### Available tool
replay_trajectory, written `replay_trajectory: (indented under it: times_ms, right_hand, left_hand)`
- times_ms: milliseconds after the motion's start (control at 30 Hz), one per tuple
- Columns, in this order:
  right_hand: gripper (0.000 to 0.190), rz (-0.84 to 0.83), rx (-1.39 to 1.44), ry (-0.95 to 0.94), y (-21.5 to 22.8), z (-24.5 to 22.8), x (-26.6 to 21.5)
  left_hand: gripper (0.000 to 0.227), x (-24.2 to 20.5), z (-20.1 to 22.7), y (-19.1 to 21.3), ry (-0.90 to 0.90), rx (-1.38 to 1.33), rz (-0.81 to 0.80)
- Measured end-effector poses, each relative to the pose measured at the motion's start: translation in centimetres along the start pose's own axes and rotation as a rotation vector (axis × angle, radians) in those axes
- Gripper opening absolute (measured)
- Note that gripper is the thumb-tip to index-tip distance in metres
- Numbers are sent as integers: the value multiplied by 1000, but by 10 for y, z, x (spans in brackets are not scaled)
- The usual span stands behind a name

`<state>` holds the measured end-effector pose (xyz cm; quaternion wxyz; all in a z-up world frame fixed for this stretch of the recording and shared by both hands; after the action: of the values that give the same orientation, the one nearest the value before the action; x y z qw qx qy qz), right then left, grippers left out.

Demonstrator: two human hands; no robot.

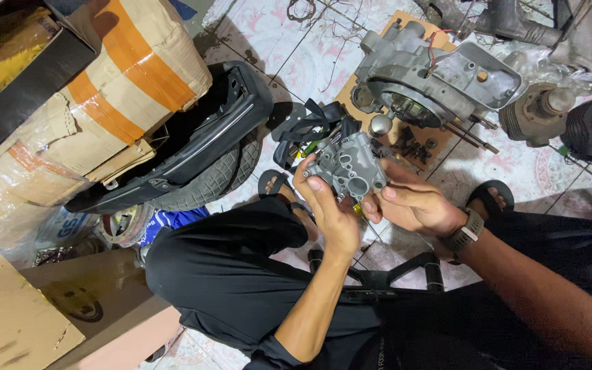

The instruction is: The person uses a screwdriver to remove screws from a small metal engine component, then places it aside. They then use a T-handle wrench to tighten bolts on a larger engine block resting on a wooden board.

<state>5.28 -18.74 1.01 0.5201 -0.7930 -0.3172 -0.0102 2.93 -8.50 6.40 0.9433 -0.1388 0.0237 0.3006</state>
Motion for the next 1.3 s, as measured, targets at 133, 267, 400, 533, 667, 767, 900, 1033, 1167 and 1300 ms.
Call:
replay_trajectory:
  times_ms: [133, 267, 400, 533, 667, 767, 900, 1033, 1167, 1300]
  right_hand:
    - [31, 13, -2, -7, 7, 3, -3]
    - [25, 40, 36, -20, 1, 0, 0]
    - [25, 37, 33, -26, -3, 0, 2]
    - [26, 18, -9, -22, -5, -2, 0]
    - [31, 157, -567, 32, 1, -22, 5]
    - [20, 302, -1181, 132, -1, -48, 5]
    - [26, 173, -1432, 175, -67, -65, 20]
    - [32, -11, -1778, 214, -81, -61, 34]
    - [18, -153, -2190, 281, -94, -61, 39]
    - [13, -32, -2106, 239, -74, -60, 27]
  left_hand:
    - [37, 1, -3, 2, -11, 38, 12]
    - [35, 3, -6, 3, 14, -5, 21]
    - [33, 4, -9, 3, 64, -69, 20]
    - [32, 9, -14, 7, 90, -69, 31]
    - [27, 16, -22, 21, 68, 38, 63]
    - [27, 23, -26, 28, 12, 140, 59]
    - [29, 24, -21, 27, -58, 171, 13]
    - [28, 20, -24, 21, -105, 169, -19]
    - [31, 15, -18, 13, -224, 159, -75]
    - [34, 11, -15, 9, -292, 169, -113]
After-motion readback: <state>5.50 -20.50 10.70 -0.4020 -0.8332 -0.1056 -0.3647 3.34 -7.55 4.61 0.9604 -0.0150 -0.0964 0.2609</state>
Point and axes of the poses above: each hand's wrist, its own x-axis towards the middle knuckle, its own y-axis out of the back of the hand, z = x × y, the point moved 7 cm from there along x, towards the middle knuckle, and after that the axes turned 10 degrees about y, right-handed, at the moved point
